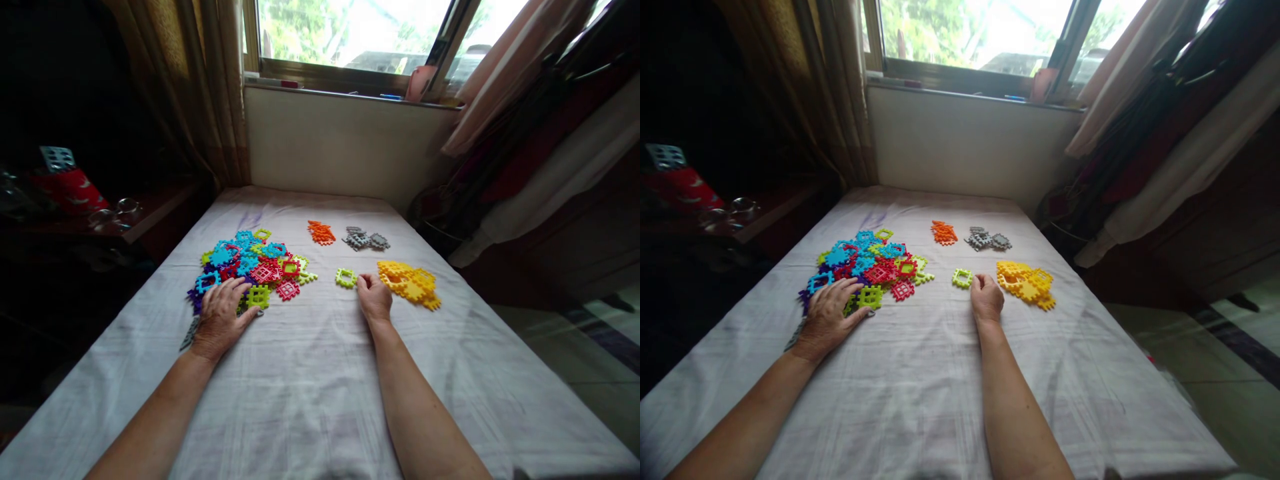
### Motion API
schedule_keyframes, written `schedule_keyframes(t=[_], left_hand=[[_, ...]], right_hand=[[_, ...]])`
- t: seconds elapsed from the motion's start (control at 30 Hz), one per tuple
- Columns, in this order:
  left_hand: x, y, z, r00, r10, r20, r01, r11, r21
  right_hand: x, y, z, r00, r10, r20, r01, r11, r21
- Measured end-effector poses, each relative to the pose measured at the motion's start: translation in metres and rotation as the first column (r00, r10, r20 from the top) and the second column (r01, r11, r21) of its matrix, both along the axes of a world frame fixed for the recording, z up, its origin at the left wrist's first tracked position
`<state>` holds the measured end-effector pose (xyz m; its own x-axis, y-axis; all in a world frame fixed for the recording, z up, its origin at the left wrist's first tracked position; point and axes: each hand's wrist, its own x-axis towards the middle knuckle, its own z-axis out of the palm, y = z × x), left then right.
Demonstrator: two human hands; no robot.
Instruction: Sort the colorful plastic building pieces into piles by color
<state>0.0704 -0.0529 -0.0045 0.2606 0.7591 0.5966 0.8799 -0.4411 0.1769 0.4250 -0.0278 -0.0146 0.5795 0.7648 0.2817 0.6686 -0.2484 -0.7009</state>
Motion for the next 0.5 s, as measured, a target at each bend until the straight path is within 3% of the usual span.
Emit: schedule_keyframes(t=[0.3,0.4,0.5], left_hand=[[0.007,-0.004,0.013,0.995,-0.08,0.055,0.073,0.991,0.11],[0.011,-0.006,0.016,0.99,-0.101,0.102,0.09,0.99,0.112],[0.017,-0.009,0.018,0.978,-0.103,0.179,0.089,0.993,0.082]], right_hand=[[-0.008,-0.007,0.005,0.999,0.042,-0.029,-0.04,0.998,0.05],[-0.021,-0.013,0.008,0.99,0.14,0.005,-0.14,0.984,0.113],[-0.042,-0.021,0.013,0.951,0.303,0.064,-0.309,0.933,0.186]])
